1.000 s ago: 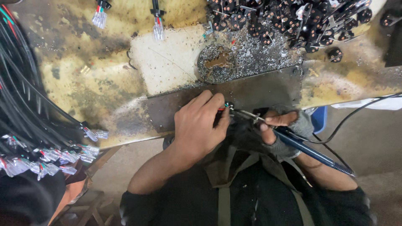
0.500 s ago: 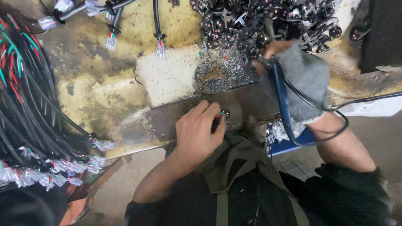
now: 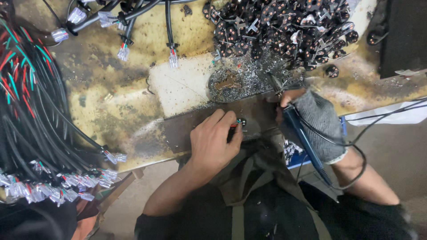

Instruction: The person uses a soldering iron to attach small black plastic connectors to the ends of multi-colored wires. They repeatedly pick up wires, apply heat and solder, and place the finished units on the workbench.

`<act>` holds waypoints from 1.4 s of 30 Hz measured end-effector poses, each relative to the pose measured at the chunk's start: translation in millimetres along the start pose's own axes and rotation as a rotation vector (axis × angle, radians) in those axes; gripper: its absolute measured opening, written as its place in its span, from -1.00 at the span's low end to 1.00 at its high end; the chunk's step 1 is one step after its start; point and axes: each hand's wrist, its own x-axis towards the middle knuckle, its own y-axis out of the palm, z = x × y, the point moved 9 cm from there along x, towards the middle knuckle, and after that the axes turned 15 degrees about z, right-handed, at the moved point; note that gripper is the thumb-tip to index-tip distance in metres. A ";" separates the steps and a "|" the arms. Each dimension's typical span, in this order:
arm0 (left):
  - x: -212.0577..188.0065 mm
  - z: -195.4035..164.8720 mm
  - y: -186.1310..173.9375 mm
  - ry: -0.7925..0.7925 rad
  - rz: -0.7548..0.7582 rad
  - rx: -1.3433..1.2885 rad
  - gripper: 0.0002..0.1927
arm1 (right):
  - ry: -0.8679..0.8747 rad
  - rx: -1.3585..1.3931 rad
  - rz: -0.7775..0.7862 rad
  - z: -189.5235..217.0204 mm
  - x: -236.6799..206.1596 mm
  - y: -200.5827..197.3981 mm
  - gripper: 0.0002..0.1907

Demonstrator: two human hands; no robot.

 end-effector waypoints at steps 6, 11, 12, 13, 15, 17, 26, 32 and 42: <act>-2.9 -1.7 0.4 0.008 -0.051 -0.004 -0.83 | -0.004 -1.018 0.259 39.6 5.9 20.6 -0.56; -3.4 -0.8 1.2 0.004 -0.058 0.008 -0.82 | -0.210 -1.062 0.149 59.3 -1.5 42.2 -0.54; -3.7 -1.0 0.6 0.008 -0.059 0.009 -0.82 | -0.214 -1.012 0.164 56.0 -1.0 38.1 -0.54; -2.8 -1.8 0.2 0.017 -0.063 0.010 -0.83 | -0.090 -0.904 0.177 42.1 3.8 22.7 -0.60; -1.7 -2.5 0.7 0.010 -0.062 0.019 -0.83 | 0.148 -0.670 0.207 12.8 11.4 -6.9 -0.70; -1.0 -3.5 0.9 0.004 -0.071 0.027 -0.83 | 0.131 -0.488 0.001 11.7 17.0 -32.5 -0.47; -2.5 -1.6 4.8 -0.029 -0.090 0.025 -0.82 | -0.084 0.006 -0.254 5.6 -2.2 35.2 -0.45; -2.9 -2.1 4.7 -0.014 -0.091 0.013 -0.81 | 0.001 0.090 -0.250 -12.1 -3.4 39.2 -0.44; -6.7 -1.8 7.1 -0.049 -0.095 0.032 -0.82 | -0.046 0.128 -0.194 -0.2 5.3 43.3 -0.47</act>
